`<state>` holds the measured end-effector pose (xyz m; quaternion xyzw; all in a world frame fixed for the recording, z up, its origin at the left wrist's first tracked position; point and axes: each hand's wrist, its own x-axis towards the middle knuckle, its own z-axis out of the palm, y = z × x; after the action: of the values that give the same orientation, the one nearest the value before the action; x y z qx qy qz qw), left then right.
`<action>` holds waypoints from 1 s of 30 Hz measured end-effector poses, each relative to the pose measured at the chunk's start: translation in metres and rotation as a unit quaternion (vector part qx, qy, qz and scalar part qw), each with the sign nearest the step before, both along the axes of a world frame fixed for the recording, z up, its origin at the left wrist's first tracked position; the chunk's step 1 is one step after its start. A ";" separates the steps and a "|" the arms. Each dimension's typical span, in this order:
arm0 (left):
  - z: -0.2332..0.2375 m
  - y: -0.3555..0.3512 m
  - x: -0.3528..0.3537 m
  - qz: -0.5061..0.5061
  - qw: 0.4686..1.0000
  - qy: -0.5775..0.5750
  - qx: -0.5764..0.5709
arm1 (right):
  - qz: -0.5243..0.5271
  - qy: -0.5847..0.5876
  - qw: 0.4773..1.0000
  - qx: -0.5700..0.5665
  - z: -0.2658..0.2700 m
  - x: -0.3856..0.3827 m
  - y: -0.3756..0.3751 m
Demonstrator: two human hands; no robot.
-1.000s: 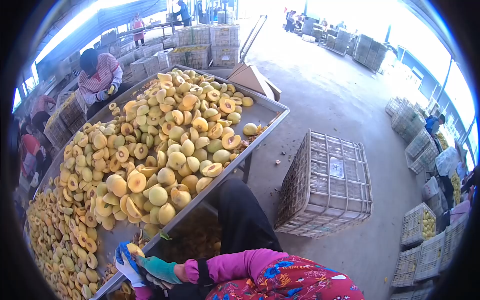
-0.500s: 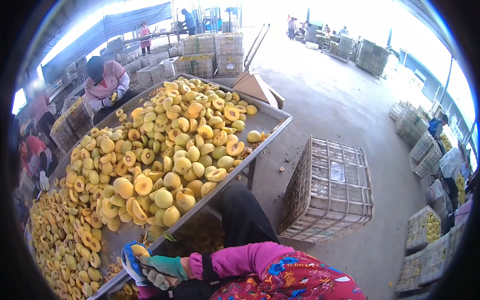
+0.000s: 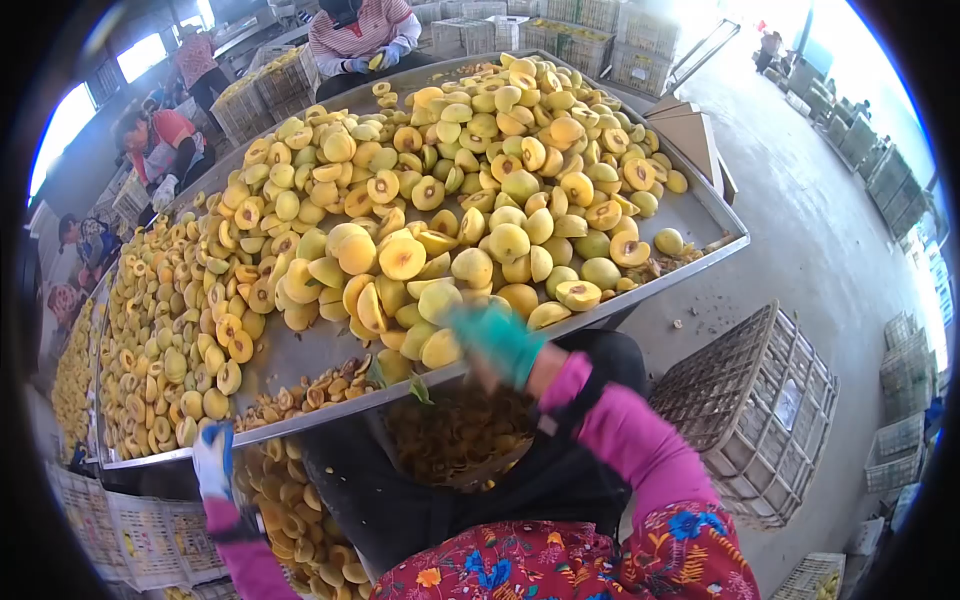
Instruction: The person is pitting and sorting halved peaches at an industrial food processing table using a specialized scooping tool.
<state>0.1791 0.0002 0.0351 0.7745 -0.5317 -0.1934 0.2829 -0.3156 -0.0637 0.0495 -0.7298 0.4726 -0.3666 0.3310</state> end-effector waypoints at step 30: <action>0.013 -0.131 -0.084 -0.206 0.926 -0.313 -0.043 | -0.169 0.188 0.967 0.007 -0.004 0.042 -0.176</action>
<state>0.0949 -0.1303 0.0480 0.6561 -0.7489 0.0281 0.0891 -0.2732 -0.2401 0.0454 -0.6929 0.6454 -0.2703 0.1740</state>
